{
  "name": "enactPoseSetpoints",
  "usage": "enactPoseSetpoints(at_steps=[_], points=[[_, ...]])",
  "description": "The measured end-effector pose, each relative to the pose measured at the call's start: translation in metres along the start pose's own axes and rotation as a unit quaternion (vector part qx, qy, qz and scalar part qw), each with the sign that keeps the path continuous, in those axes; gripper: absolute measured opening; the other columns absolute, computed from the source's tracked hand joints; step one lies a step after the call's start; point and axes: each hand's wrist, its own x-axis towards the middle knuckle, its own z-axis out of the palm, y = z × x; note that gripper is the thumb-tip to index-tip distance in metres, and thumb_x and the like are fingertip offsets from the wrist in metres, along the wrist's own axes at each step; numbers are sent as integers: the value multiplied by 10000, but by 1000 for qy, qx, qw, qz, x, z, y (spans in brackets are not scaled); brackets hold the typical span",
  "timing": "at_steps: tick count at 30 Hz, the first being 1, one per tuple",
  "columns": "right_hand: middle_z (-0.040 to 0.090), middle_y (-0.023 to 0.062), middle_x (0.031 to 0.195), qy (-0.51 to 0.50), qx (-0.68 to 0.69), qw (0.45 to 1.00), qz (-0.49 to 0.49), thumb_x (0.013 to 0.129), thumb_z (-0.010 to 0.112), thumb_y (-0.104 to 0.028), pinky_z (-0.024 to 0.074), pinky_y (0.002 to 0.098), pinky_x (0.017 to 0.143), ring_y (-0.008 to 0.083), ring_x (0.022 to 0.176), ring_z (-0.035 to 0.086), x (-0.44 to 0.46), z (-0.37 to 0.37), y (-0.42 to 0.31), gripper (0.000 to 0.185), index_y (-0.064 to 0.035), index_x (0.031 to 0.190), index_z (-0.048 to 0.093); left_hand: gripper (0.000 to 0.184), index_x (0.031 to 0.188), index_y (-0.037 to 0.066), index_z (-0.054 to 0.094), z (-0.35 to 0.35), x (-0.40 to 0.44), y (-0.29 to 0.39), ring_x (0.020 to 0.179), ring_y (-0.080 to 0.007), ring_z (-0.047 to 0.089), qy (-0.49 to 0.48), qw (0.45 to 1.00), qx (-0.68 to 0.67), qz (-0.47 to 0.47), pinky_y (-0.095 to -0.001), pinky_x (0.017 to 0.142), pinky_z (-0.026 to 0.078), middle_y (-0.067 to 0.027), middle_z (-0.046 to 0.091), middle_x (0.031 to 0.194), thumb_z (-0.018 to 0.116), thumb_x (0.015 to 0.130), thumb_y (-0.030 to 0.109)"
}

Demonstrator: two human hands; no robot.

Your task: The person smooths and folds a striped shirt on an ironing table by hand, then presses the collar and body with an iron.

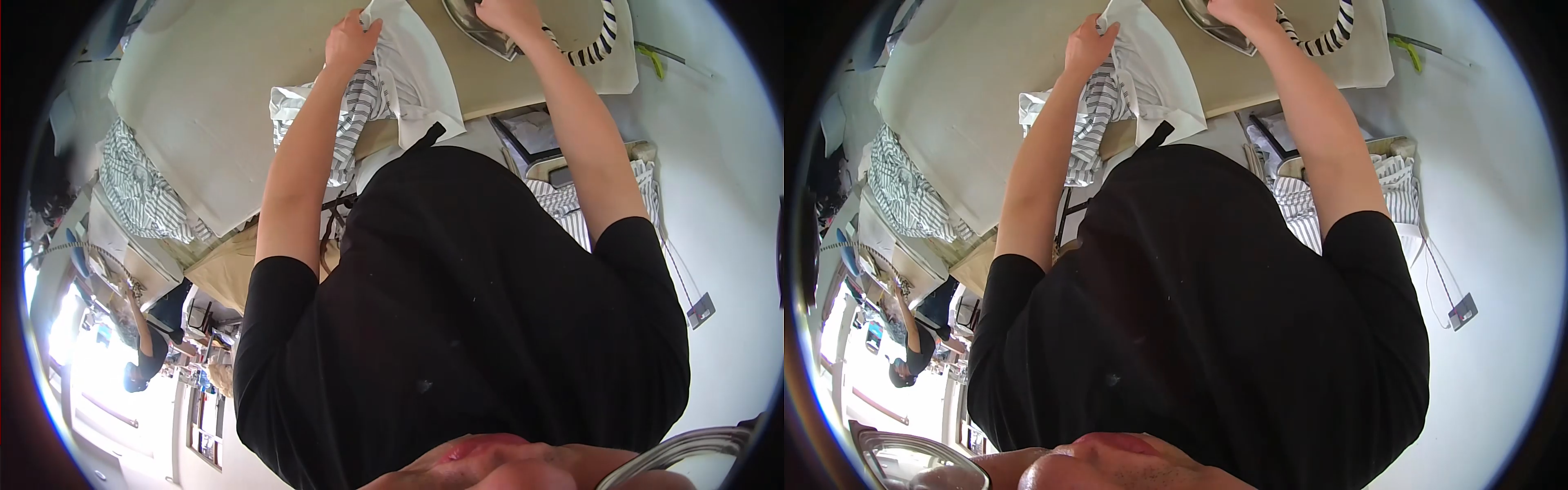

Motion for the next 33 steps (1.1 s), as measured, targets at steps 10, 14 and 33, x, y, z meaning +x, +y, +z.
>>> enactPoseSetpoints(at_steps=[10,14,33], points=[[739,243,995,-129,-173,976,-15,885,728,-358,595,518,785,422,915,727,-28,97,-37,547,28,1235,561,405,1168,73,714,3,57,-2,948,-419,689,-17,998,-3,54,-487,858,541,-206,732,958,615,982,419],[743,234,986,-130,-145,981,8,883,717,-340,596,517,767,412,911,733,-12,107,-52,537,28,1236,550,385,1141,76,722,-3,65,1,937,-412,692,-21,996,-9,85,-483,841,543,-204,731,938,608,993,413],[740,239,979,-102,-184,976,-48,883,665,-250,593,511,777,399,919,733,48,82,-63,425,42,1184,599,441,1077,-14,723,5,30,-30,912,-372,720,25,999,-5,-26,-464,823,553,-199,747,995,656,928,395]])
